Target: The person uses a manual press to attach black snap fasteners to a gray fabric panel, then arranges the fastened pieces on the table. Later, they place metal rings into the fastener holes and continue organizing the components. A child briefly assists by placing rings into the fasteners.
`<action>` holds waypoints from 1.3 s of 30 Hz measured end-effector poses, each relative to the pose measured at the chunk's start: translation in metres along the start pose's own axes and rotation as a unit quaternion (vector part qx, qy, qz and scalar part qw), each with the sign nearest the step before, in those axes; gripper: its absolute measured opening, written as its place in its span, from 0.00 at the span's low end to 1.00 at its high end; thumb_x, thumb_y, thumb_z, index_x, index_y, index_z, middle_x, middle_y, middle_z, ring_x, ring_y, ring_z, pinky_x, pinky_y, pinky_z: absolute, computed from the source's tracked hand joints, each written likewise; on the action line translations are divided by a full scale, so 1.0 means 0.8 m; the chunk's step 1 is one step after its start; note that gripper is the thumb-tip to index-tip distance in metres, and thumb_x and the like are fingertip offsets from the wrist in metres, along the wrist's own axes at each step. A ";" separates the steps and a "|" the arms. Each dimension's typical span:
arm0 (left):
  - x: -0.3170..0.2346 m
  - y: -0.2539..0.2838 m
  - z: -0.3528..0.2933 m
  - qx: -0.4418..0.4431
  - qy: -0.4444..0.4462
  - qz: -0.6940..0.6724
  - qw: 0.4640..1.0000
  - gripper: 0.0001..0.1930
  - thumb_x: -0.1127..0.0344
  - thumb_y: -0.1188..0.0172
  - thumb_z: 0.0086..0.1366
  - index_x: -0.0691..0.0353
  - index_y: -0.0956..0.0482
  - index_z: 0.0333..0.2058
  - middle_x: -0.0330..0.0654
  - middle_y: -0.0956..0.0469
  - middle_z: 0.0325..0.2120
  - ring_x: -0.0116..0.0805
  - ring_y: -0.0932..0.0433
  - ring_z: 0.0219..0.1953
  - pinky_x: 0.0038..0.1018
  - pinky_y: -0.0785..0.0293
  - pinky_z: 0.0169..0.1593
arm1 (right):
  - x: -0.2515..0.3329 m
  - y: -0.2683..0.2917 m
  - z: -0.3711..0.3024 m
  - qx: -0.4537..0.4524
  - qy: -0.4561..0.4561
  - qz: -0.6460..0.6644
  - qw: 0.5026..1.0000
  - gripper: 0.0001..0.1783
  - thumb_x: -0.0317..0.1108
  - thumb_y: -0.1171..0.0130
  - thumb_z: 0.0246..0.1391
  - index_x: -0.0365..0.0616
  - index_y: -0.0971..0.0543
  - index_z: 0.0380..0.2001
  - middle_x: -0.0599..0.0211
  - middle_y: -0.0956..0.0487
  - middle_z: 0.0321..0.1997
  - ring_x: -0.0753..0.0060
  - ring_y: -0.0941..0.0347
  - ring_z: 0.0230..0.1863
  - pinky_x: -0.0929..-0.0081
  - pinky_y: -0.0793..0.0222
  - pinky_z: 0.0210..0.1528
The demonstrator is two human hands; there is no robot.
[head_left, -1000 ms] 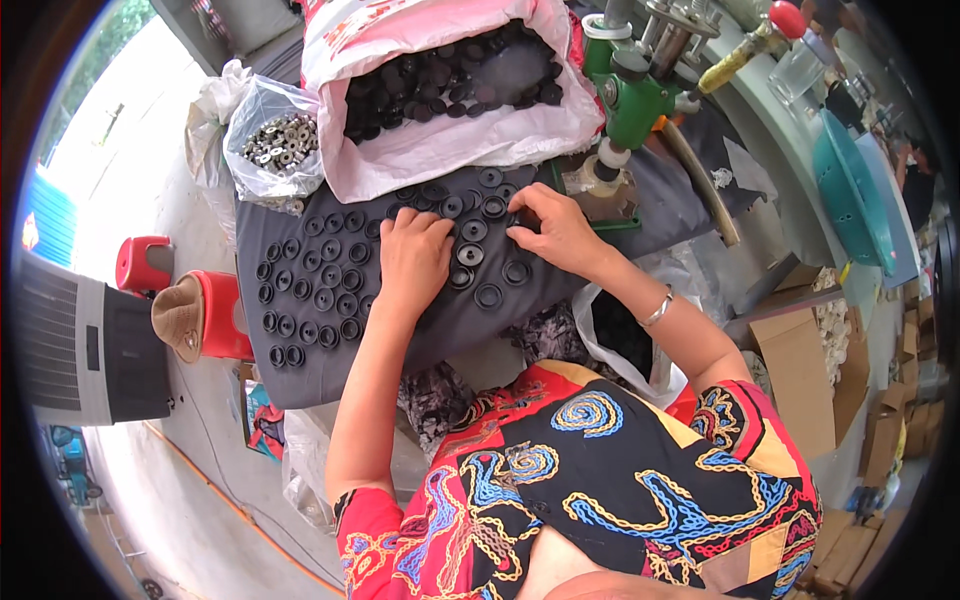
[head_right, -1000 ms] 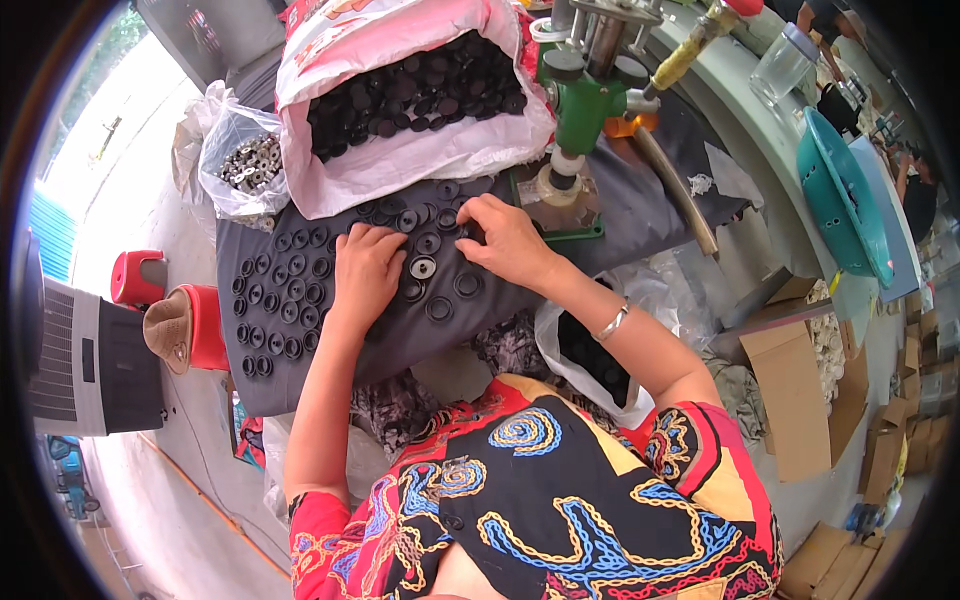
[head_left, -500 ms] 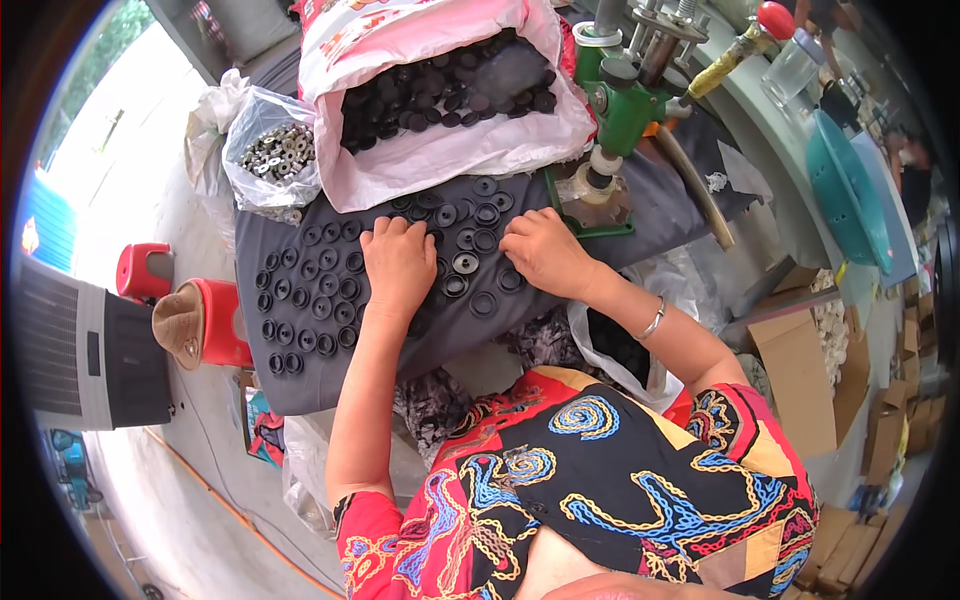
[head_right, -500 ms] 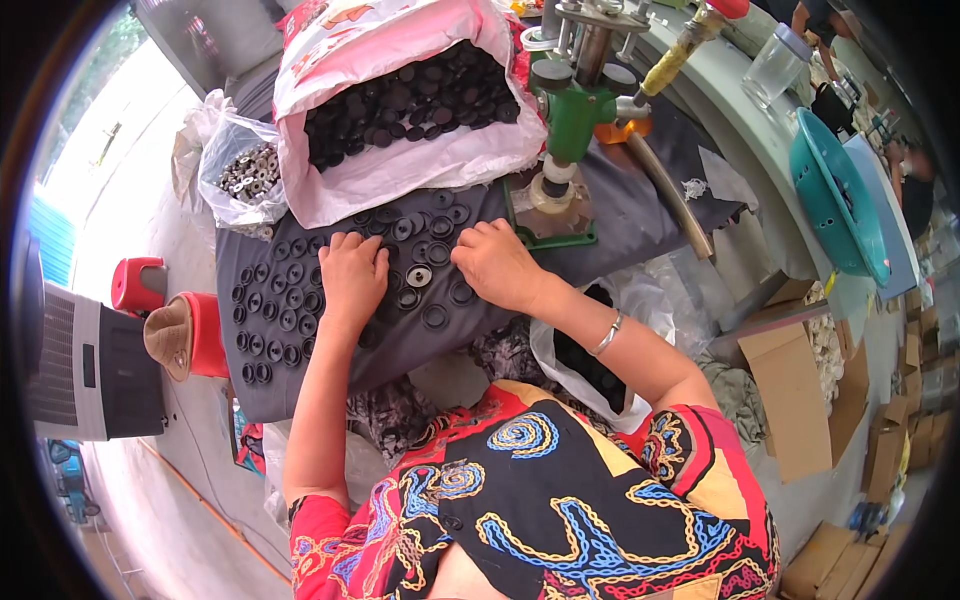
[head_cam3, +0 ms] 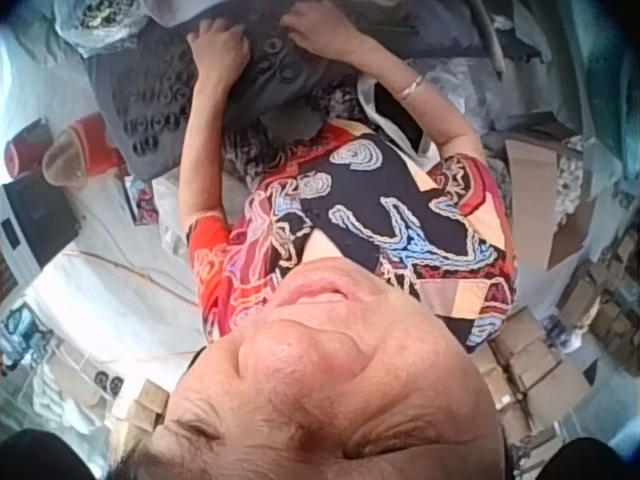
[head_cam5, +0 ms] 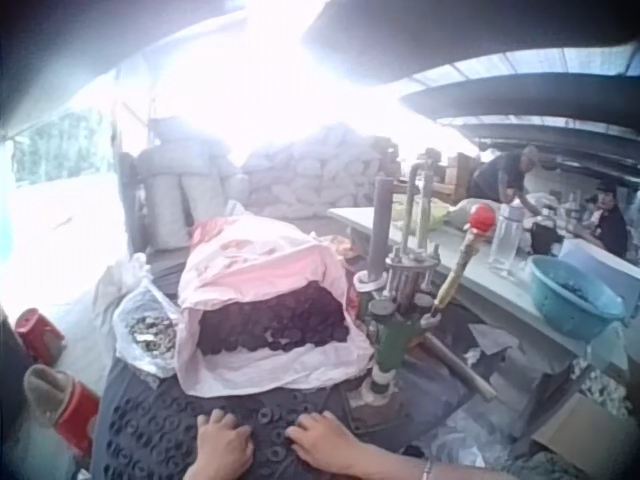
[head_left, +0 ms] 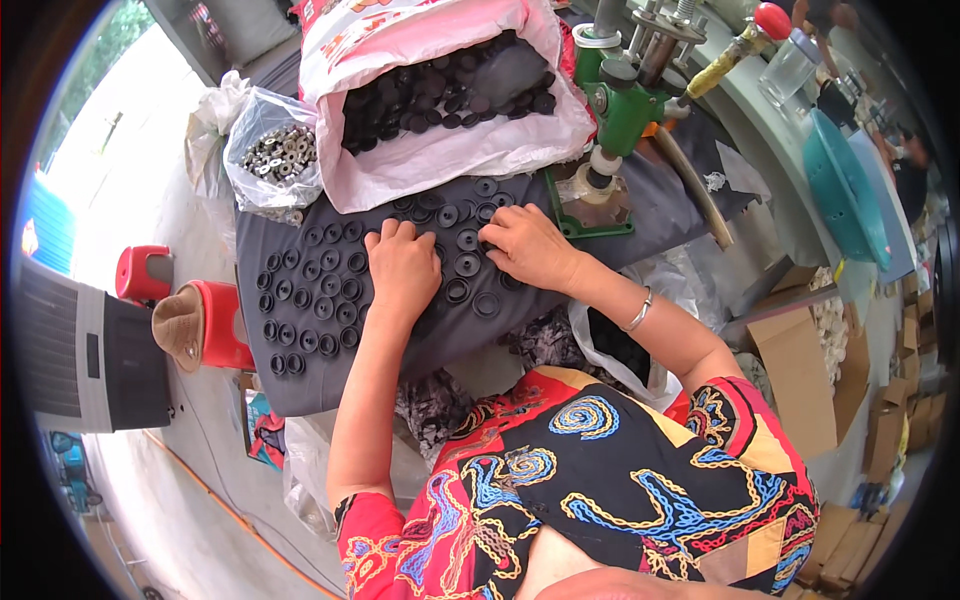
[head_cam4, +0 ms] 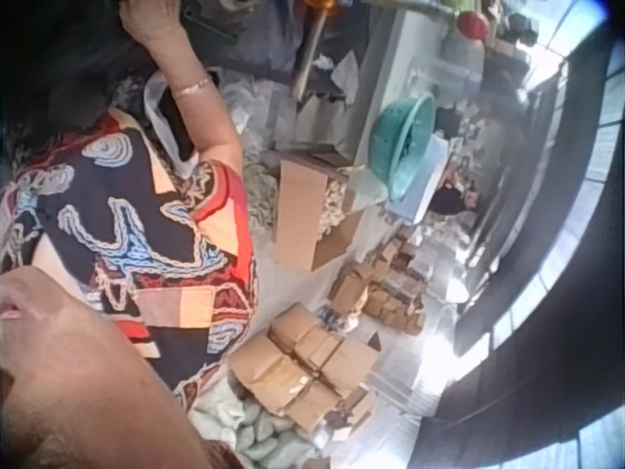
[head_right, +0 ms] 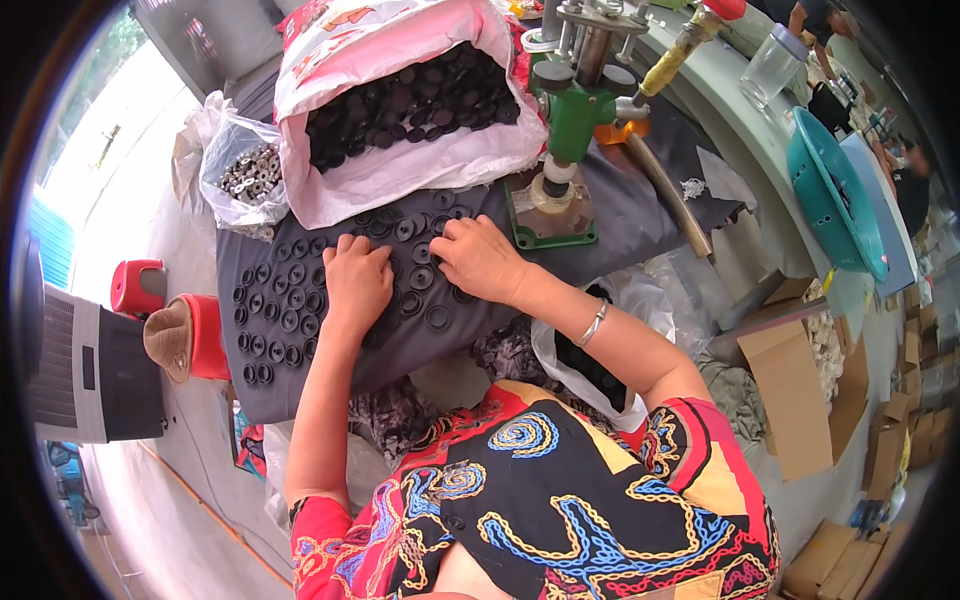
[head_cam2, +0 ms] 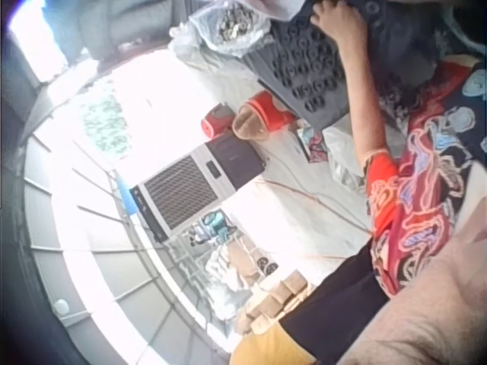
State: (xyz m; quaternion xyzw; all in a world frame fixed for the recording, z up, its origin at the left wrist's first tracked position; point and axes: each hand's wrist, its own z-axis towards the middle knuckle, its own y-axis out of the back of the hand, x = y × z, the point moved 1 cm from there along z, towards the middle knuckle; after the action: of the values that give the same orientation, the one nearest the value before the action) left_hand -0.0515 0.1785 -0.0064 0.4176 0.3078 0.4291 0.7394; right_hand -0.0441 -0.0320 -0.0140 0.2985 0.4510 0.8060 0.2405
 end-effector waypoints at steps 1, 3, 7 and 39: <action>-0.002 -0.001 0.004 0.003 -0.006 -0.001 1.000 0.10 0.70 0.40 0.51 0.57 0.16 0.34 0.39 0.26 0.26 0.40 0.29 0.37 0.37 0.37 0.39 | -0.002 0.000 0.001 -0.009 0.006 0.000 1.000 0.11 0.33 0.35 0.42 0.48 0.24 0.31 0.66 0.28 0.32 0.61 0.29 0.39 0.64 0.38 0.42; -0.004 -0.006 0.006 -0.013 -0.001 -0.019 1.000 0.12 0.70 0.40 0.51 0.57 0.17 0.37 0.39 0.26 0.27 0.40 0.29 0.37 0.38 0.36 0.39 | -0.003 -0.002 0.002 -0.014 0.010 -0.006 1.000 0.12 0.34 0.35 0.41 0.47 0.25 0.31 0.65 0.28 0.31 0.61 0.29 0.38 0.64 0.38 0.41; -0.009 -0.018 0.021 -0.062 -0.010 -0.066 0.996 0.17 0.70 0.38 0.51 0.57 0.19 0.43 0.39 0.25 0.30 0.40 0.29 0.39 0.38 0.36 0.40 | 0.002 0.000 0.004 -0.001 0.012 -0.045 0.999 0.15 0.35 0.33 0.38 0.45 0.26 0.30 0.65 0.28 0.31 0.61 0.29 0.37 0.64 0.38 0.40; 0.013 -0.028 0.031 0.020 -0.007 -0.018 1.000 0.19 0.65 0.32 0.48 0.61 0.21 0.40 0.47 0.25 0.38 0.50 0.30 0.46 0.45 0.35 0.47 | -0.015 -0.025 0.038 0.025 -0.125 0.027 0.991 0.17 0.40 0.37 0.44 0.38 0.20 0.34 0.49 0.24 0.40 0.48 0.24 0.42 0.58 0.26 0.43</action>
State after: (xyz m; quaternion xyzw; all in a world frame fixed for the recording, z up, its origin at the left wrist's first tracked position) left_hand -0.0183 0.1731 -0.0160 0.4299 0.3183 0.4067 0.7406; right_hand -0.0121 -0.0125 -0.0222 0.4151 0.4288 0.7572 0.2655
